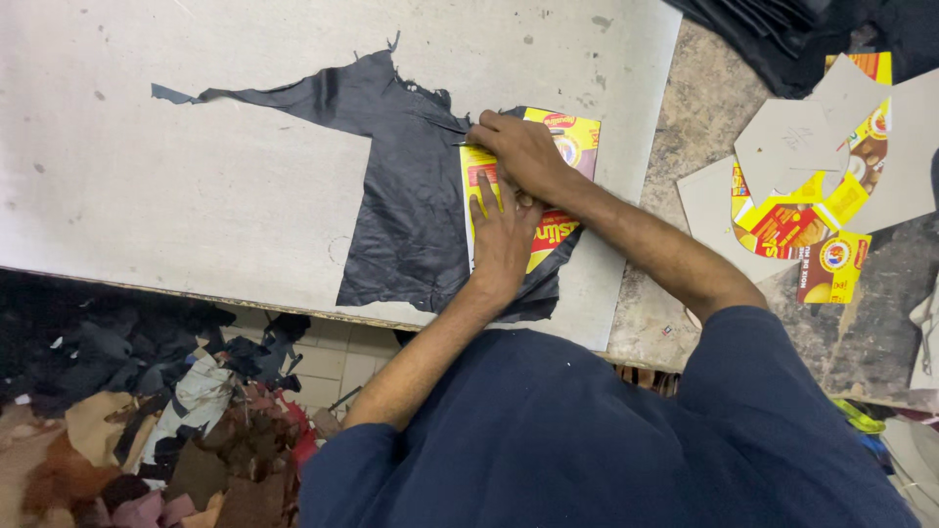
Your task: The person lays a large piece of black fabric on a table, smooths it, and places a printed paper pattern on top. They use a utility knife to cut the fabric along the pattern edges, then remove the cut piece and the pattern. The person repeats the process with a second piece of fabric.
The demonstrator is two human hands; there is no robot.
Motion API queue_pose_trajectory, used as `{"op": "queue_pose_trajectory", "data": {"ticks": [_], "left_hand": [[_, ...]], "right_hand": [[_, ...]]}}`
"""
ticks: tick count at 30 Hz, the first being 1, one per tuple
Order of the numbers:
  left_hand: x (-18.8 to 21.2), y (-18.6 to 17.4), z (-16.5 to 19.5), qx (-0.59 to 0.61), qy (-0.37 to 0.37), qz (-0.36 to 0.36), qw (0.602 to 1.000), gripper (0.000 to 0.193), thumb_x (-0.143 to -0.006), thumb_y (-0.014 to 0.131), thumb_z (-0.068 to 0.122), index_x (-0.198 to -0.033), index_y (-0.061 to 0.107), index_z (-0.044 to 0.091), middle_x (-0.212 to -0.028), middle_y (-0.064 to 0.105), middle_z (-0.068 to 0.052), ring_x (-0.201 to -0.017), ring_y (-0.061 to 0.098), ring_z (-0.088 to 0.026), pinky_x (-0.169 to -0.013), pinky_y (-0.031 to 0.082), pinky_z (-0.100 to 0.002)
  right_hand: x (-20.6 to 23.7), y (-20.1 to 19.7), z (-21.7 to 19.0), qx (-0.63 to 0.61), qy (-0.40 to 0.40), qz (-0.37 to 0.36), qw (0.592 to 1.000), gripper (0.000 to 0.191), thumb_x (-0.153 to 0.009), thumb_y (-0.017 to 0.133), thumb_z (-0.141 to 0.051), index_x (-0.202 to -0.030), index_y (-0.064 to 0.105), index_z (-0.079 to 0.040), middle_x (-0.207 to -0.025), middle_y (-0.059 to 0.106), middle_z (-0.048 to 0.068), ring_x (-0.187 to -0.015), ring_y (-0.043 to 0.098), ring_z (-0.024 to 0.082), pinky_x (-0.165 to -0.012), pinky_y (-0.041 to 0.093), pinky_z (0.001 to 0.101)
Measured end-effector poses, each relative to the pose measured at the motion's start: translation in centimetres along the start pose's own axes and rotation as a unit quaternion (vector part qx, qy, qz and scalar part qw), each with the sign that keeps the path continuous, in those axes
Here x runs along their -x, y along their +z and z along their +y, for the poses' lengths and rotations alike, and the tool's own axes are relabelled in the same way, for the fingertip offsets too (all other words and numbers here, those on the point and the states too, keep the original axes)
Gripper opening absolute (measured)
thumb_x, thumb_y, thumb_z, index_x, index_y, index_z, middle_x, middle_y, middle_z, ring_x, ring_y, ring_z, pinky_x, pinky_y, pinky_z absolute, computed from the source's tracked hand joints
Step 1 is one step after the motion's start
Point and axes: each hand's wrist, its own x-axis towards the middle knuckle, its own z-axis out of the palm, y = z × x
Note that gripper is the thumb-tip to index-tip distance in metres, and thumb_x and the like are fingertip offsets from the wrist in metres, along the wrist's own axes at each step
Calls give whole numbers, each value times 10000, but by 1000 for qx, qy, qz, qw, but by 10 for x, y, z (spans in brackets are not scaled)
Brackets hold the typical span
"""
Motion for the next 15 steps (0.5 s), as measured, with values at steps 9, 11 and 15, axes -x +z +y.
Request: {"op": "queue_pose_trajectory", "data": {"ticks": [9, 11, 15], "left_hand": [[-8, -16, -10, 20, -36, -39, 998, 557, -970, 602, 302, -1512, 486, 240, -1600, 278, -296, -1486, 278, -528, -1168, 345, -570], [-9, -22, -12, 36, -34, -94, 994, 765, -829, 635, 373, -1548, 416, 234, -1603, 234, -301, -1476, 261, -513, -1156, 336, -561], [-8, -32, -14, 14, -43, -69, 997, 683, -958, 589, 273, -1600, 358, 291, -1632, 209, -319, -1481, 280, -512, -1164, 341, -554]], "right_hand": [[8, 5, 8, 53, -46, -20, 997, 268, -875, 661, -121, -1135, 659, -57, -1037, 616, 89, -881, 652, 274, -718, 518, 412], [13, -3, 14, 60, -61, -19, 996, 292, -884, 656, -126, -1172, 662, -77, -1041, 612, 79, -895, 649, 268, -720, 512, 401], [19, -25, 38, 81, -77, -79, 991, 296, -896, 685, -162, -1186, 685, -103, -1010, 617, 66, -906, 641, 263, -736, 504, 408]]}}
